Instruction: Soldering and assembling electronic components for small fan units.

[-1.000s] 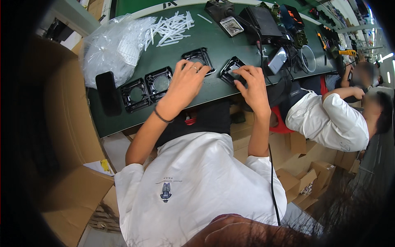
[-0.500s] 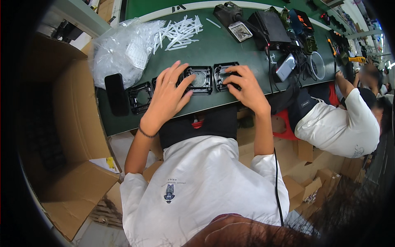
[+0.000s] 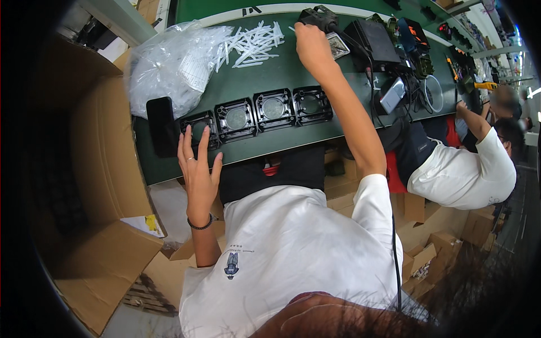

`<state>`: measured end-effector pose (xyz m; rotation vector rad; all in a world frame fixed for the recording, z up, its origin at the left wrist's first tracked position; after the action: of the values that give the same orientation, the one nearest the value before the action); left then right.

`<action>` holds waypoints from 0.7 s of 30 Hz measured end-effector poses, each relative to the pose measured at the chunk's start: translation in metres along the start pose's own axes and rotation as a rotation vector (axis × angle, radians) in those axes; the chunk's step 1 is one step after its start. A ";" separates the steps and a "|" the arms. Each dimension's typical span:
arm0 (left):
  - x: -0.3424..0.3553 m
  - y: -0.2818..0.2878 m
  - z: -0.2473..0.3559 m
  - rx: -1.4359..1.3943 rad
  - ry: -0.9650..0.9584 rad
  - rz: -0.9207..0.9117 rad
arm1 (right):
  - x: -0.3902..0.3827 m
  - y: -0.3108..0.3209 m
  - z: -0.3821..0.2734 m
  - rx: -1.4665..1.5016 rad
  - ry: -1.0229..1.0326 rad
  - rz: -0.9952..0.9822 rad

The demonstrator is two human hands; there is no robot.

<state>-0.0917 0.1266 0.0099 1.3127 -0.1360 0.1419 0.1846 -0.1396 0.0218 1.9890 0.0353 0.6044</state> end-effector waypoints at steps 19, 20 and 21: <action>-0.005 -0.012 -0.022 -0.420 -0.023 0.096 | -0.025 0.019 -0.019 0.532 -0.135 -0.287; -0.008 -0.014 -0.023 -0.422 -0.007 0.095 | -0.033 0.034 -0.039 0.655 -0.104 -0.228; -0.010 -0.009 -0.024 -0.436 -0.009 0.138 | -0.045 0.043 -0.065 0.753 -0.054 -0.193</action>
<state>-0.0993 0.1476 -0.0062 0.8689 -0.2502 0.2105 0.1072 -0.1192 0.0638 2.6822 0.4773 0.4412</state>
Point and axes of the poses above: each hand's wrist, its own x-axis towards the middle knuckle, its own y-axis out of the back of the hand, z = x × y, the point moved 7 cm from there along x, towards the middle knuckle, and after that the axes turned 15 degrees about x, right-handed, at the moved point
